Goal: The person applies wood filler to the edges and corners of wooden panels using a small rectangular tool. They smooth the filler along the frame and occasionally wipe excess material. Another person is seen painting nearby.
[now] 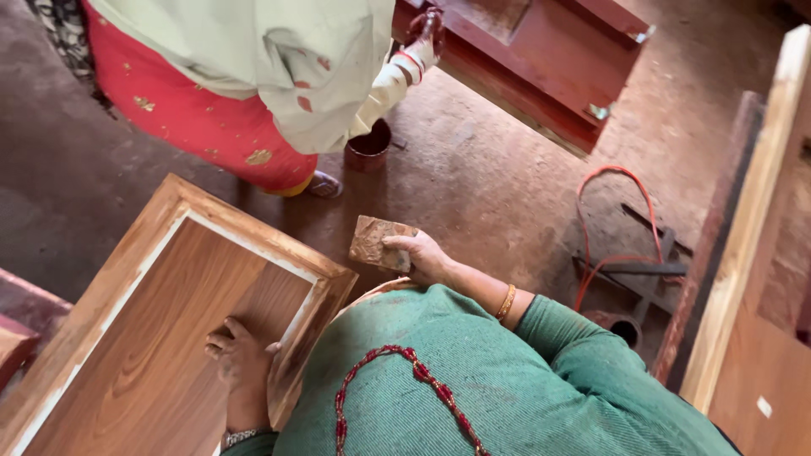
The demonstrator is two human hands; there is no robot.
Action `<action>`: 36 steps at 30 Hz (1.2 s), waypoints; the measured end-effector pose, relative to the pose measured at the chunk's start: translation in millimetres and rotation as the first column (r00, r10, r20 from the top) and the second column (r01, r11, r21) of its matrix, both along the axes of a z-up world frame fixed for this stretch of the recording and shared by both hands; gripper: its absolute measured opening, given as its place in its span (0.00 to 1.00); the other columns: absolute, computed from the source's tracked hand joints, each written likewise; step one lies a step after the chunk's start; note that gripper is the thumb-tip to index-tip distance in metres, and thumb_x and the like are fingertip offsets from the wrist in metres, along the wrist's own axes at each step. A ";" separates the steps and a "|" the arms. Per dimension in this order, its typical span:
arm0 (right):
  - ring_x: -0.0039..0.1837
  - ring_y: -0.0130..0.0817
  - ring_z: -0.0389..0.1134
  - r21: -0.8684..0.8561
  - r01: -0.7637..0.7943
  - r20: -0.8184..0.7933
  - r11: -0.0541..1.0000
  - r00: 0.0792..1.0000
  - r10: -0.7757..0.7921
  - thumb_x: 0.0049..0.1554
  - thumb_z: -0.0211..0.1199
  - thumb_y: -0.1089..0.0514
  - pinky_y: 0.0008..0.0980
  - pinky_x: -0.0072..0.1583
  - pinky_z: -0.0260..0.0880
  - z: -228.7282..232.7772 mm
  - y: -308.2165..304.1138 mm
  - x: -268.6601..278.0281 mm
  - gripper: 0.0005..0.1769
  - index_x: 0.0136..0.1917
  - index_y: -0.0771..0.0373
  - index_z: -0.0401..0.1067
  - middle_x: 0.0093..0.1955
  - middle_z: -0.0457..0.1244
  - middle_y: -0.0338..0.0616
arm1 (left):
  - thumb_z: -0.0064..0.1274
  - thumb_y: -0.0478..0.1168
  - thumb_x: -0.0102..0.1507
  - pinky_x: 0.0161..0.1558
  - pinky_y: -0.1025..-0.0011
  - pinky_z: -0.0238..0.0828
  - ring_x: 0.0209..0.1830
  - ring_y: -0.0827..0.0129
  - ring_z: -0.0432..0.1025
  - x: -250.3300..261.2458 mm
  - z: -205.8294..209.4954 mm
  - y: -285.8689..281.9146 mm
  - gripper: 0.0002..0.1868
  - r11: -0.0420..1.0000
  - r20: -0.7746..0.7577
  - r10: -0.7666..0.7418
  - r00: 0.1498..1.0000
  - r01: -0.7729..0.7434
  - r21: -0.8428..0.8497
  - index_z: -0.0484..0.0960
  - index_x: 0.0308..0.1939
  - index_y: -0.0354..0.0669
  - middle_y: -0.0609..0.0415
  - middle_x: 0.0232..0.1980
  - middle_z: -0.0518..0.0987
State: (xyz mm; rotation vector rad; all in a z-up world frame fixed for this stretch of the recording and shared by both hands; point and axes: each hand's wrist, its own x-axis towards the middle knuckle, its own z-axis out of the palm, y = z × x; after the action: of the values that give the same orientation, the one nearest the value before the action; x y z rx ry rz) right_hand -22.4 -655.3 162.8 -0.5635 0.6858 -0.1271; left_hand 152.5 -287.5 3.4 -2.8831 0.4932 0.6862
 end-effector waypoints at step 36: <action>0.49 0.33 0.71 0.009 0.137 -0.092 0.991 0.986 -0.136 0.54 0.67 0.61 0.38 0.51 0.73 9.6 -229.4 6.4 0.20 0.60 0.57 0.70 0.49 0.68 0.39 | 0.78 0.64 0.38 0.62 0.48 0.73 0.70 0.35 0.68 22.8 67.0 -60.1 0.83 0.940 -0.108 0.176 0.979 -0.134 0.315 0.41 0.85 0.40 0.22 0.78 0.58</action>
State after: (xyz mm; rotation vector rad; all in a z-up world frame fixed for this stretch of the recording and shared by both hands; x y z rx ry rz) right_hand -16.0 -884.7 172.4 -0.5102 0.8136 -0.2252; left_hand 175.3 -347.6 70.4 -2.6120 0.1546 0.8986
